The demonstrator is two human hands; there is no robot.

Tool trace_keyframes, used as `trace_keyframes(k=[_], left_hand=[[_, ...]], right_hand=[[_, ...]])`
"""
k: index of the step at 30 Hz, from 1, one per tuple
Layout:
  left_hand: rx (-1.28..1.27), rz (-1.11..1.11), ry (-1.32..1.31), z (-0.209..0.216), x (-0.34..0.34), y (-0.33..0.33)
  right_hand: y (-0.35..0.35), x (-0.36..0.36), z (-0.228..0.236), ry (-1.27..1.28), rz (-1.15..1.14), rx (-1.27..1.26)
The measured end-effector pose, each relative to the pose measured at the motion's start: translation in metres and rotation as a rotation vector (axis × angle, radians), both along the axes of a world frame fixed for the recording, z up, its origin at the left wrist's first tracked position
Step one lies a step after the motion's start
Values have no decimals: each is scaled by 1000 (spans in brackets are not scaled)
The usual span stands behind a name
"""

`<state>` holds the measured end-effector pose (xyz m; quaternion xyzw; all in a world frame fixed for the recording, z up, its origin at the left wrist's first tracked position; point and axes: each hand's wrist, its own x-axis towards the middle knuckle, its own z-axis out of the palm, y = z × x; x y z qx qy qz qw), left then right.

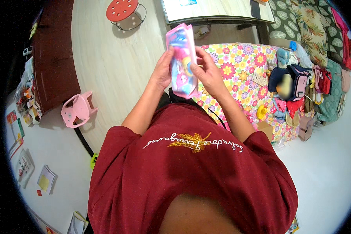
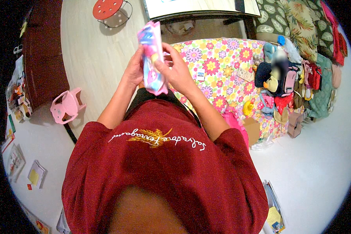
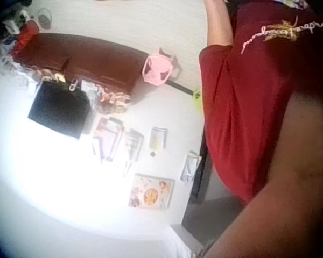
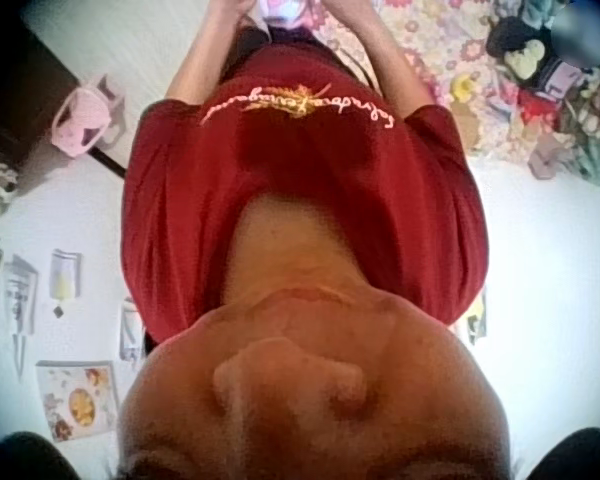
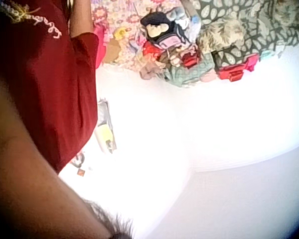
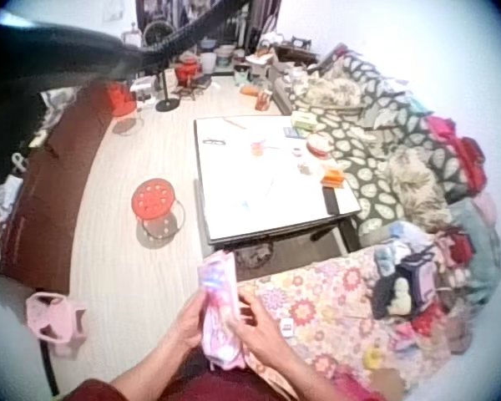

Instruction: The person removes a sticker sheet, a blue card, and a lid from a pink backpack and places them on a desk, then returns to the backpack to retrieve a pink pencil case, fills it with pencils at the desk, and sets it down.

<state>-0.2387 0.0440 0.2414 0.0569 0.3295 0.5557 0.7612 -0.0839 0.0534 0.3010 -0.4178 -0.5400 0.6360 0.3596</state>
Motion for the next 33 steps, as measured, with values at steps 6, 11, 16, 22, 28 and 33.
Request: trace_keyframes(k=[6, 11, 16, 22, 28, 33], left_hand=[[95, 30, 276, 36, 3, 8], [155, -61, 262, 56, -2, 18], [154, -5, 155, 53, 7, 29], [42, -163, 47, 49, -4, 35], [-35, -103, 42, 40, -31, 49], [-155, 126, 317, 16, -54, 68]], right_hand=[[14, 10, -19, 90, -82, -247], [30, 16, -34, 565, -98, -714], [26, -3, -36, 654, -89, -794], [32, -28, -35, 326, -117, -716], [48, -33, -26, -487, 57, -151], [49, -36, 4, -236, -127, -234]])
